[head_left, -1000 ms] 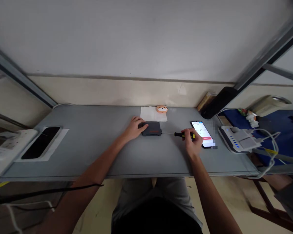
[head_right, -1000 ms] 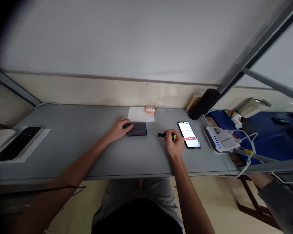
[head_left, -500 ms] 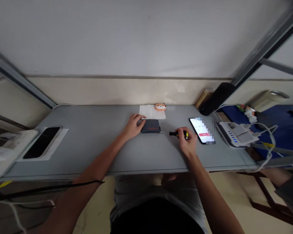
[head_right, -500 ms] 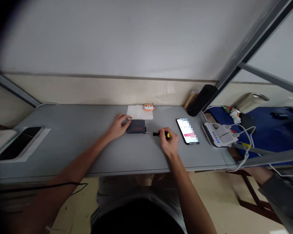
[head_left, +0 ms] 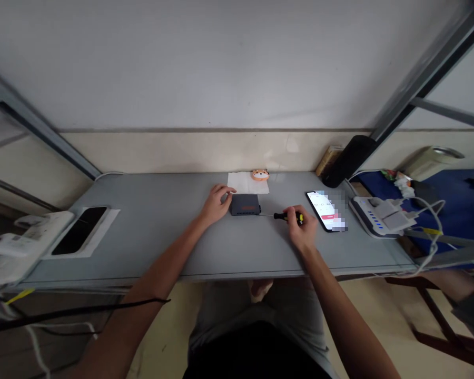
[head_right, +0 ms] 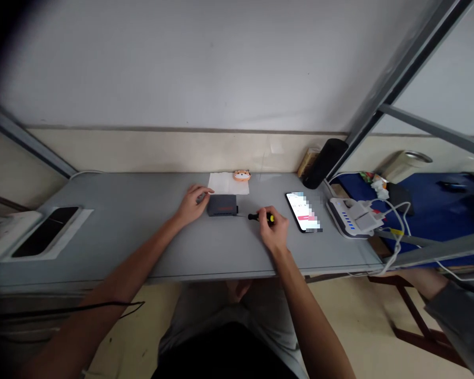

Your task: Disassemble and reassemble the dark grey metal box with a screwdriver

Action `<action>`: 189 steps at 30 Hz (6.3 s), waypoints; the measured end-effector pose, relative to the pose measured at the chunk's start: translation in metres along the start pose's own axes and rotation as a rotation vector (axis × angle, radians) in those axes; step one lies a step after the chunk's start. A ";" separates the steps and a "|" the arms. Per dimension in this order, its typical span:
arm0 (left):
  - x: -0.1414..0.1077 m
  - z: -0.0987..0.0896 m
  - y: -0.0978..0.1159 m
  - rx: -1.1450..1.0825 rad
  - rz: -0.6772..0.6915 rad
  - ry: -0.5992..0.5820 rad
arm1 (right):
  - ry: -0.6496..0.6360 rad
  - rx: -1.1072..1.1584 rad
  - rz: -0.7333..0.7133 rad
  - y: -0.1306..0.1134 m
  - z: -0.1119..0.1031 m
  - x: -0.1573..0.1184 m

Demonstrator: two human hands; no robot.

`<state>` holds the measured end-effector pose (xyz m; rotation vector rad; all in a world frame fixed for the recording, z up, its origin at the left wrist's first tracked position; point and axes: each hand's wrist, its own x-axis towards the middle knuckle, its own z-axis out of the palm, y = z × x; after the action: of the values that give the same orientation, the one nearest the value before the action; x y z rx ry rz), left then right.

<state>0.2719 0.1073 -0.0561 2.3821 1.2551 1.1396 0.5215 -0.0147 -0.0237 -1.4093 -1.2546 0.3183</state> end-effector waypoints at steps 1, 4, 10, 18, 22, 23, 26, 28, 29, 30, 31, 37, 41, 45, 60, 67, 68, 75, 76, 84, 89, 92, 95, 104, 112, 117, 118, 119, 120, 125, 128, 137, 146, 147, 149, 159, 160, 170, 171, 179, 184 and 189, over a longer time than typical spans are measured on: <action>0.000 0.000 0.000 0.004 0.010 -0.003 | 0.006 -0.002 0.002 0.000 0.000 0.000; 0.000 0.000 -0.002 0.012 0.050 0.002 | 0.002 -0.018 -0.012 0.000 0.000 0.000; -0.003 0.001 -0.002 0.017 0.061 0.030 | -0.057 -0.059 -0.077 0.001 0.000 -0.005; -0.005 0.000 -0.002 0.003 0.102 0.065 | -0.391 -0.012 -0.248 0.003 0.010 -0.007; -0.006 -0.002 0.001 0.029 0.150 0.049 | -0.482 -0.005 -0.266 0.007 0.010 -0.008; -0.007 -0.002 0.002 0.043 0.162 0.046 | -0.476 -0.004 -0.265 0.008 0.009 -0.008; -0.006 -0.005 0.006 0.067 0.163 0.111 | -0.437 -0.014 -0.249 0.010 0.009 -0.009; -0.005 -0.008 0.008 0.058 0.153 0.177 | -0.435 -0.022 -0.231 0.010 0.009 -0.009; -0.005 -0.010 0.009 0.051 0.152 0.190 | -0.441 -0.022 -0.226 0.009 0.009 -0.009; -0.004 -0.012 0.010 0.044 0.156 0.187 | -0.446 -0.020 -0.223 0.009 0.009 -0.008; -0.003 -0.014 0.010 0.039 0.164 0.175 | -0.444 -0.015 -0.222 0.009 0.009 -0.008; -0.002 -0.026 0.017 0.084 0.263 0.033 | -0.386 -0.010 -0.189 0.010 0.008 -0.007; -0.003 -0.029 0.020 0.071 0.230 -0.054 | -0.425 0.005 -0.158 0.010 0.009 -0.006; -0.002 -0.033 0.021 0.040 0.163 -0.186 | -0.415 0.032 -0.154 0.010 0.010 -0.005; -0.006 -0.037 0.033 -0.084 0.091 -0.326 | -0.248 0.017 -0.080 -0.001 0.002 0.000; -0.010 -0.015 0.024 -0.023 0.223 -0.293 | -0.224 0.012 0.005 0.001 0.001 0.001; -0.009 -0.012 0.023 -0.020 0.242 -0.287 | -0.222 0.017 0.003 0.001 0.002 0.001; -0.006 -0.014 0.015 -0.081 0.144 -0.233 | -0.143 0.104 0.081 0.005 0.007 0.001; -0.004 -0.015 0.013 -0.087 0.095 -0.203 | -0.123 0.116 0.105 0.005 0.007 0.001; 0.050 -0.005 -0.020 -0.023 -0.244 -0.100 | -0.061 0.201 0.230 0.007 0.008 0.004; 0.070 0.013 -0.027 -0.044 -0.242 -0.161 | -0.067 0.226 0.236 0.010 0.010 0.003; 0.069 0.017 -0.027 -0.047 -0.243 -0.173 | -0.052 0.237 0.245 0.010 0.009 0.003; 0.063 0.012 -0.024 -0.046 -0.233 -0.171 | -0.034 0.228 0.248 0.009 0.007 0.004; 0.002 -0.008 0.018 -0.013 -0.114 -0.253 | 0.195 0.267 0.295 0.002 0.010 0.019; -0.007 -0.021 0.017 -0.270 -0.162 -0.442 | 0.200 0.239 0.082 -0.009 0.049 0.098; -0.004 -0.025 0.020 -0.340 -0.209 -0.437 | 0.166 0.354 0.310 0.000 0.064 0.100; -0.004 -0.022 0.022 -0.329 -0.225 -0.409 | 0.170 0.363 0.349 0.003 0.064 0.098; -0.005 -0.020 0.023 -0.316 -0.237 -0.385 | 0.182 0.371 0.382 0.006 0.063 0.096; -0.006 -0.017 0.025 -0.304 -0.244 -0.371 | 0.199 0.381 0.407 0.007 0.062 0.094; -0.006 -0.020 0.021 -0.311 -0.230 -0.405 | 0.178 0.341 0.417 0.009 0.061 0.093; -0.003 -0.027 0.013 -0.363 -0.208 -0.451 | 0.066 0.250 0.338 0.007 0.063 0.091; 0.003 -0.020 0.005 -0.415 -0.199 -0.365 | -0.203 0.222 0.094 0.002 0.069 0.077; 0.003 -0.021 0.013 -0.351 -0.207 -0.357 | -0.156 0.214 0.089 0.005 0.073 0.075; 0.003 -0.021 0.014 -0.348 -0.206 -0.367 | -0.151 0.216 0.097 0.005 0.073 0.076; 0.004 -0.023 0.014 -0.348 -0.196 -0.389 | -0.143 0.222 0.116 0.006 0.073 0.076; 0.003 -0.024 0.016 -0.258 -0.020 -0.377 | -0.255 0.245 0.170 -0.003 0.062 0.079; 0.002 -0.023 0.017 -0.220 0.011 -0.358 | -0.281 0.253 0.167 -0.004 0.062 0.078; -0.002 -0.023 0.021 0.044 0.184 -0.260 | -0.292 0.277 0.196 -0.006 0.065 0.077; -0.002 -0.023 0.024 0.044 0.201 -0.259 | -0.293 0.283 0.206 -0.006 0.065 0.077; -0.004 -0.024 0.036 0.026 0.310 -0.281 | -0.280 0.296 0.213 -0.002 0.062 0.081; -0.003 -0.023 0.039 0.016 0.302 -0.285 | -0.262 0.290 0.218 -0.003 0.063 0.081; -0.003 -0.022 0.038 0.015 0.296 -0.299 | -0.338 0.300 0.193 -0.006 0.065 0.077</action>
<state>0.2780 0.0782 -0.0231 2.6883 0.8395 0.7993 0.4977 0.0815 -0.0029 -1.2490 -1.2774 0.8709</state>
